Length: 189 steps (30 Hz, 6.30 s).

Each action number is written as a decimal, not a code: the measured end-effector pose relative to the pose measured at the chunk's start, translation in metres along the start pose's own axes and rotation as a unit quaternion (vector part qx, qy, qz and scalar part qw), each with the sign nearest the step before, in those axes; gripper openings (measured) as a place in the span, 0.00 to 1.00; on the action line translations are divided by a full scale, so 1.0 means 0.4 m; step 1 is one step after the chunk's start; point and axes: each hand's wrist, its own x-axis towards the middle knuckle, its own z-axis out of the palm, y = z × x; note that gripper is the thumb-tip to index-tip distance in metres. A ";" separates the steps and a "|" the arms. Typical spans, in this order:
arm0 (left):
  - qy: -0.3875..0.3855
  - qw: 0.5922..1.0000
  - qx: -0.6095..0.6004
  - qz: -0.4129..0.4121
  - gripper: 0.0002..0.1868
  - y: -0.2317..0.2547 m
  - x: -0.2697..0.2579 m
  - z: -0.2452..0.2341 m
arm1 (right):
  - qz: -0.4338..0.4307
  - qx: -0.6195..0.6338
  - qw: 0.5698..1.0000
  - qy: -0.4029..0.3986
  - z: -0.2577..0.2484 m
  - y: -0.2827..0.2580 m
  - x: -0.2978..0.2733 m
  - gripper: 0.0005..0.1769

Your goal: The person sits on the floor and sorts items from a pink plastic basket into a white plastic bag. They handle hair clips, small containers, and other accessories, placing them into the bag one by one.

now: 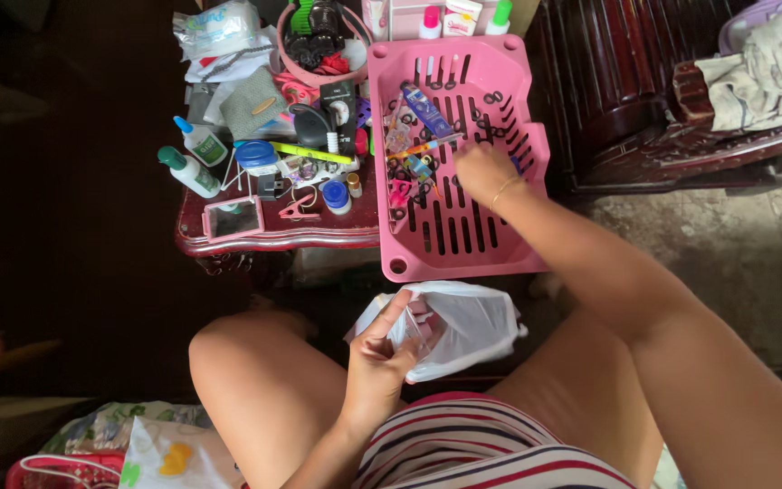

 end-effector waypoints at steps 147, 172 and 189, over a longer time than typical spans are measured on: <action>0.038 0.997 0.054 -0.032 0.34 0.049 0.053 -0.011 | 0.121 0.173 0.976 -0.042 -0.102 -0.204 0.120 0.19; 0.034 0.997 0.042 -0.047 0.34 0.036 0.050 0.010 | 0.168 0.584 0.790 -0.077 -0.433 -0.075 -0.201 0.07; 0.029 0.996 0.073 -0.038 0.35 0.039 0.056 0.006 | 0.057 0.534 0.842 -0.049 -0.472 -0.237 -0.276 0.05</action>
